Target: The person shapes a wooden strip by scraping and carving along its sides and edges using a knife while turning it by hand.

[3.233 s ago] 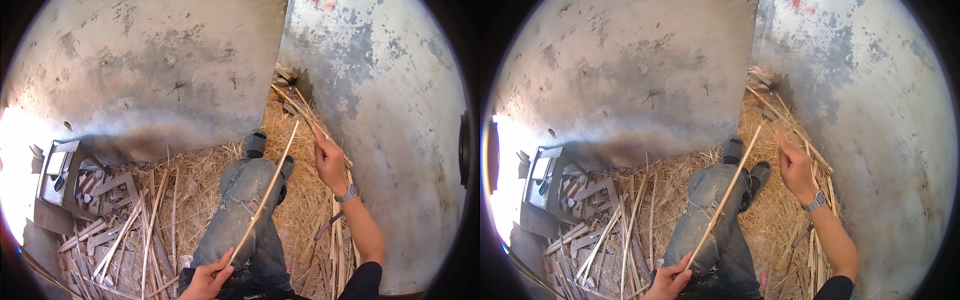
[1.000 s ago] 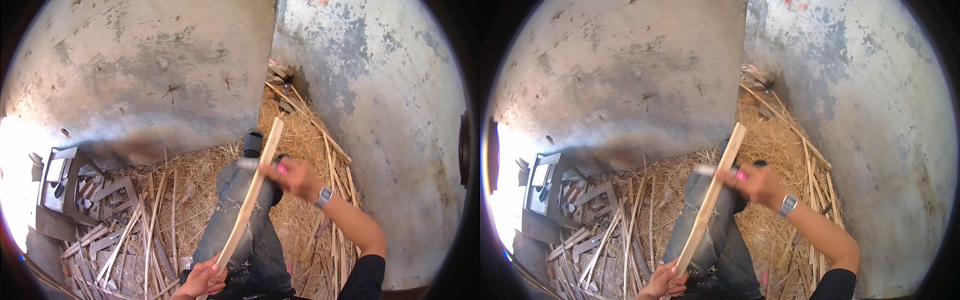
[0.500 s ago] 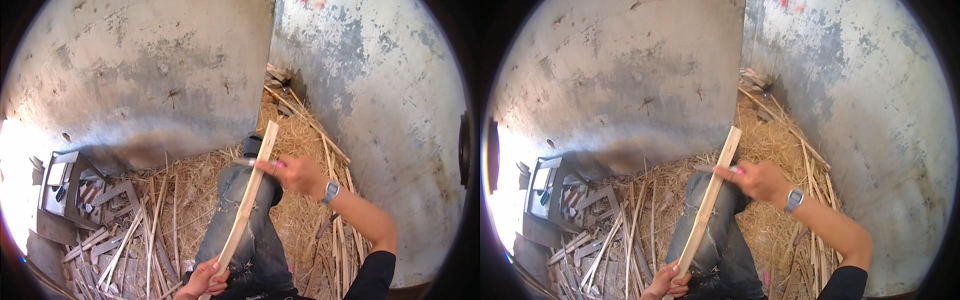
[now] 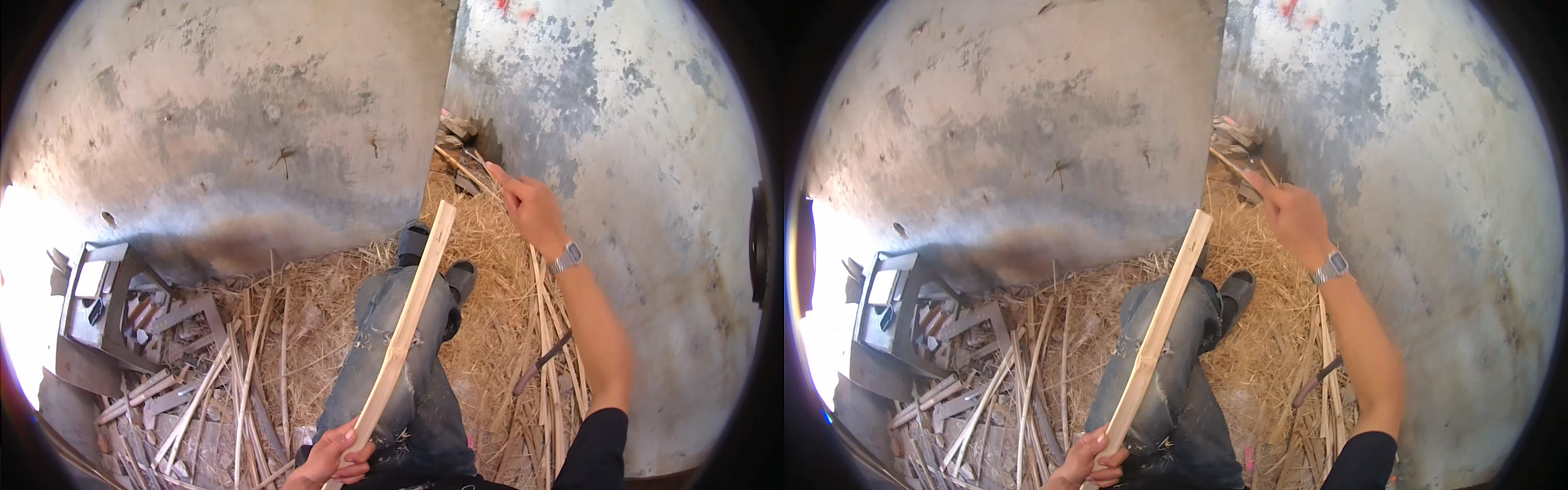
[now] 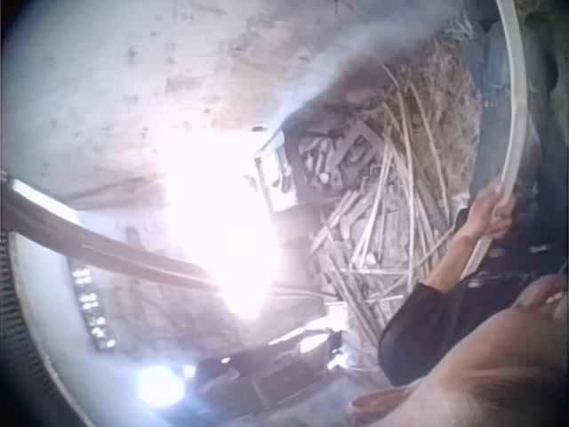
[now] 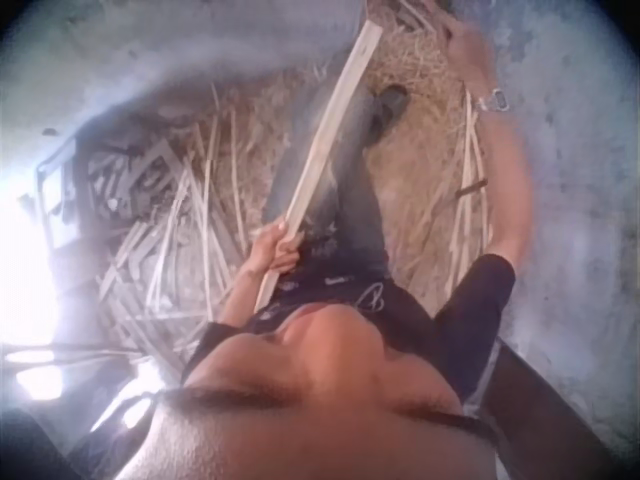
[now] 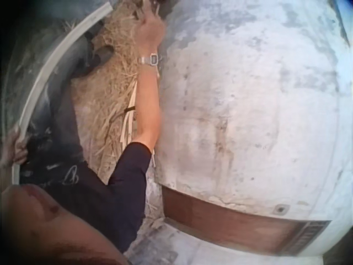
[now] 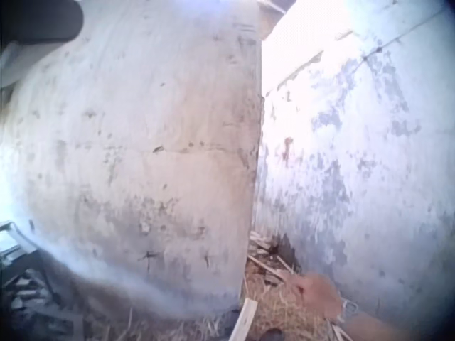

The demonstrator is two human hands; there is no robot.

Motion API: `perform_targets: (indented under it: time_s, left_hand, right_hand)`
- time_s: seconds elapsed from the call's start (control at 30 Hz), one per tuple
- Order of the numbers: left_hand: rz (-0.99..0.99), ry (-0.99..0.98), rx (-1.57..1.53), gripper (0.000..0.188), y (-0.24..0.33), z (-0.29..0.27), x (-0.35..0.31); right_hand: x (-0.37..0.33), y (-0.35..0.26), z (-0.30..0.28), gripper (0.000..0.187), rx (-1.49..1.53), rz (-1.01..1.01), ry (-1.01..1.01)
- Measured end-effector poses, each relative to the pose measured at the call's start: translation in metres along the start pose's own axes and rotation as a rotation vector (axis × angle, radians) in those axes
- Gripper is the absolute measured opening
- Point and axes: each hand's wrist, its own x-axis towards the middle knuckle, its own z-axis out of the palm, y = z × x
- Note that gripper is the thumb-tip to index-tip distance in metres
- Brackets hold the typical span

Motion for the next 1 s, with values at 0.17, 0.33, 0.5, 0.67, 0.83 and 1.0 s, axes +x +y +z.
perform_targets:
  time_s: [0.17, 0.33, 0.5, 0.67, 0.83, 1.0]
  left_hand:
    - [0.045, -0.053, 0.025, 0.057, 0.003, 0.001, -0.004]
    - [0.019, -0.028, -0.007, 0.058, 0.005, 0.001, -0.002]
    - [0.016, 0.036, 0.029, 0.058, 0.005, 0.014, -0.004]
    - [0.091, 0.182, 0.169, 0.060, -0.004, 0.021, -0.009]
    - [0.159, 0.217, 0.290, 0.056, -0.007, 0.022, -0.006]
    - [0.197, 0.250, 0.354, 0.055, -0.011, 0.023, -0.009]
  right_hand:
    - [-0.028, -0.072, -0.018, 0.038, 0.328, -0.244, 0.052]
    - [-0.055, -0.098, -0.007, 0.060, 0.218, -0.303, -0.154]
    - [-0.020, -0.064, -0.003, 0.051, 0.175, -0.217, -0.062]
    - [-0.029, -0.082, -0.005, 0.048, 0.145, -0.352, -0.193]
    - [-0.031, -0.082, -0.014, 0.053, 0.101, -0.423, -0.141]
    - [-0.002, -0.045, -0.026, 0.049, 0.070, -0.182, -0.252]
